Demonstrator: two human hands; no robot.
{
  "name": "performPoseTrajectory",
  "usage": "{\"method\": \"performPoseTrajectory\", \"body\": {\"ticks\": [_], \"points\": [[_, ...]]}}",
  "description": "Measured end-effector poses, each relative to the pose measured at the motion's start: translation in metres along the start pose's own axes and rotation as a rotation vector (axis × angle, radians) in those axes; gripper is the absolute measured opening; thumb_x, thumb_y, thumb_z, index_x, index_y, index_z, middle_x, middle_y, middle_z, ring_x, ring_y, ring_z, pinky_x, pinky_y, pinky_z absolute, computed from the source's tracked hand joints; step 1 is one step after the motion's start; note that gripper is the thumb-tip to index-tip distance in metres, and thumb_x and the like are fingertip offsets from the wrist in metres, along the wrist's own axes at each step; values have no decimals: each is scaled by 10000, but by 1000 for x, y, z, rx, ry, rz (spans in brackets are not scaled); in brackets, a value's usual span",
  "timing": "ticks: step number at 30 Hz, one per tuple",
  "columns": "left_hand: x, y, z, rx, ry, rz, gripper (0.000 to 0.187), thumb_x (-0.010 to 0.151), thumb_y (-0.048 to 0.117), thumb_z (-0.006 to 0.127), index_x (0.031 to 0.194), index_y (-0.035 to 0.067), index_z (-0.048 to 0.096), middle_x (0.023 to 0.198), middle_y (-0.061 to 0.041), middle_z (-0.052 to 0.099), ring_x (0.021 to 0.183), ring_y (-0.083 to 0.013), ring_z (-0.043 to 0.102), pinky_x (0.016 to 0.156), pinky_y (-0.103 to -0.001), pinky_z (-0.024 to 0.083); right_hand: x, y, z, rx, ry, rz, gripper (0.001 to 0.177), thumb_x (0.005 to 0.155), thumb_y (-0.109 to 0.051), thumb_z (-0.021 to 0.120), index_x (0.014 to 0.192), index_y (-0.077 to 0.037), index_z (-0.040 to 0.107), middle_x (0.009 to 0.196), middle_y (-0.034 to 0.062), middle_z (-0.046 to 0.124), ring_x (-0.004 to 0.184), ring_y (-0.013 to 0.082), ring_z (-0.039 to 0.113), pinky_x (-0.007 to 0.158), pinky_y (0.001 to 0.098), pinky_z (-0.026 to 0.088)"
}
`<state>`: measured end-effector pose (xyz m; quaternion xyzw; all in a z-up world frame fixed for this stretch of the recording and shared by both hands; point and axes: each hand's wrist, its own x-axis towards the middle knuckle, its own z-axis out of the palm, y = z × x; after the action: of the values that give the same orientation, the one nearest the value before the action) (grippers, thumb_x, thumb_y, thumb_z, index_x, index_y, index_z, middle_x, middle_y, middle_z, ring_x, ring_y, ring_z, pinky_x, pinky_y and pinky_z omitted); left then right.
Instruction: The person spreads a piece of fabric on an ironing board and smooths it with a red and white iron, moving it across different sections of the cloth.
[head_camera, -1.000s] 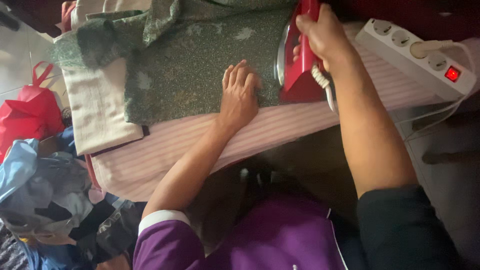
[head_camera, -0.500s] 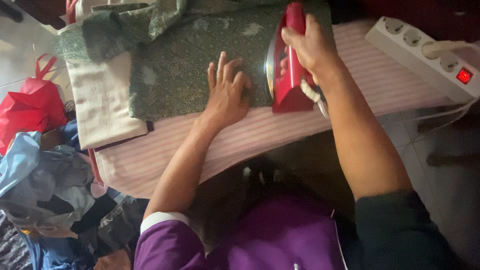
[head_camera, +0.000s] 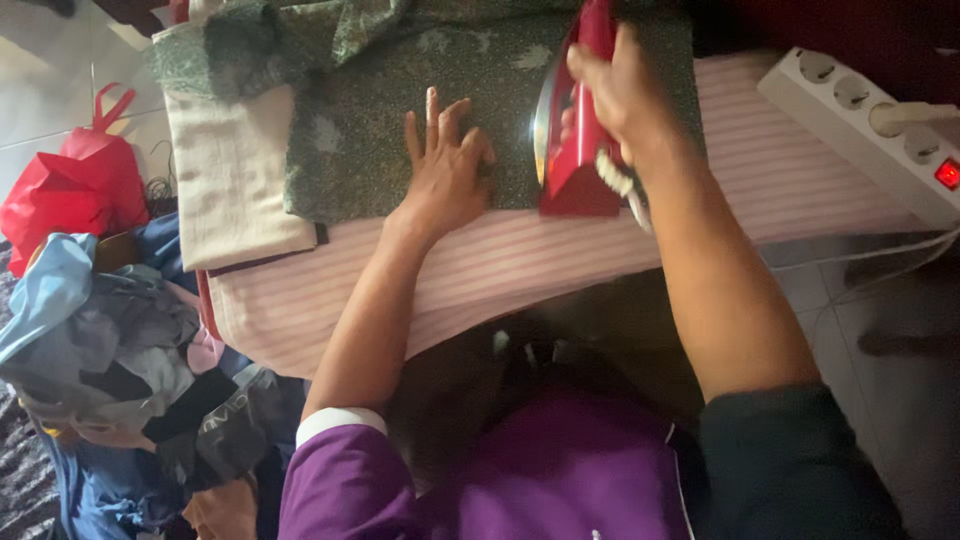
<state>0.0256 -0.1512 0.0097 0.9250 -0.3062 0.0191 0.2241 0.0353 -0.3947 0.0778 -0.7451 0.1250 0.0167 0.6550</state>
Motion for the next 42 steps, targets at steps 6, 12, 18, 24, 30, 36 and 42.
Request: {"method": "performPoseTrajectory", "body": {"ticks": [6, 12, 18, 24, 30, 36, 42], "points": [[-10, -3, -12, -21, -72, -95, 382, 744, 100, 745, 1102, 88, 615, 1570, -282, 249, 1510, -538, -72, 1159, -758, -75, -57, -11, 17, 23, -68, 29, 431, 1015, -227, 618, 1370, -70, 431, 869, 113, 607, 542, 182, 643, 449, 385, 597], [-13, -11, -28, 27, -101, -142, 395, 708, 50, 746, 1084, 88, 628, 1608, -293, 253, 1524, -532, -65, 1175, -746, -83, -23, -9, 28, -2, -67, -1, 418, 1003, -211, 640, 1333, -41, 446, 849, 122, 622, 530, 199, 656, 438, 394, 589], [-9, -16, -31, 11, -92, -194, 373, 706, 116, 776, 1056, 82, 651, 1569, -290, 279, 1523, -528, -35, 1165, -741, -62, 40, -10, 44, -11, -76, -8, 406, 1021, -233, 637, 1310, -26, 441, 826, 130, 627, 544, 210, 665, 455, 399, 616], [-9, -29, -29, 20, -7, -227, 310, 785, 132, 714, 1088, 85, 672, 1538, -295, 339, 1527, -535, 15, 1175, -748, -29, 47, -17, 50, -71, -94, -34, 437, 1051, -250, 614, 1365, -42, 393, 897, 140, 641, 608, 200, 690, 521, 375, 654], [-26, -51, -40, 102, -9, -290, 313, 843, 95, 660, 1154, 87, 692, 1446, -375, 401, 1521, -549, 89, 1185, -733, -15, -21, -34, 40, -166, -221, 34, 467, 1037, -247, 593, 1408, -29, 412, 988, 136, 631, 596, 167, 634, 513, 346, 595], [-68, -81, -52, 387, 212, -230, 509, 773, 70, 690, 1279, 23, 652, 1465, -362, 442, 1499, -531, 177, 1185, -712, 23, -67, -55, 7, -395, -488, 159, 592, 954, -237, 609, 1498, -121, 406, 945, 93, 608, 650, 142, 604, 571, 347, 566], [-88, -94, -65, 234, 229, -375, 443, 816, 137, 736, 1234, 37, 633, 1457, -213, 463, 1505, -478, 224, 1192, -716, 60, -60, -68, 25, -932, -514, 19, 607, 907, -391, 617, 1471, -207, 490, 1004, 181, 706, 812, 291, 692, 729, 487, 583]]}}
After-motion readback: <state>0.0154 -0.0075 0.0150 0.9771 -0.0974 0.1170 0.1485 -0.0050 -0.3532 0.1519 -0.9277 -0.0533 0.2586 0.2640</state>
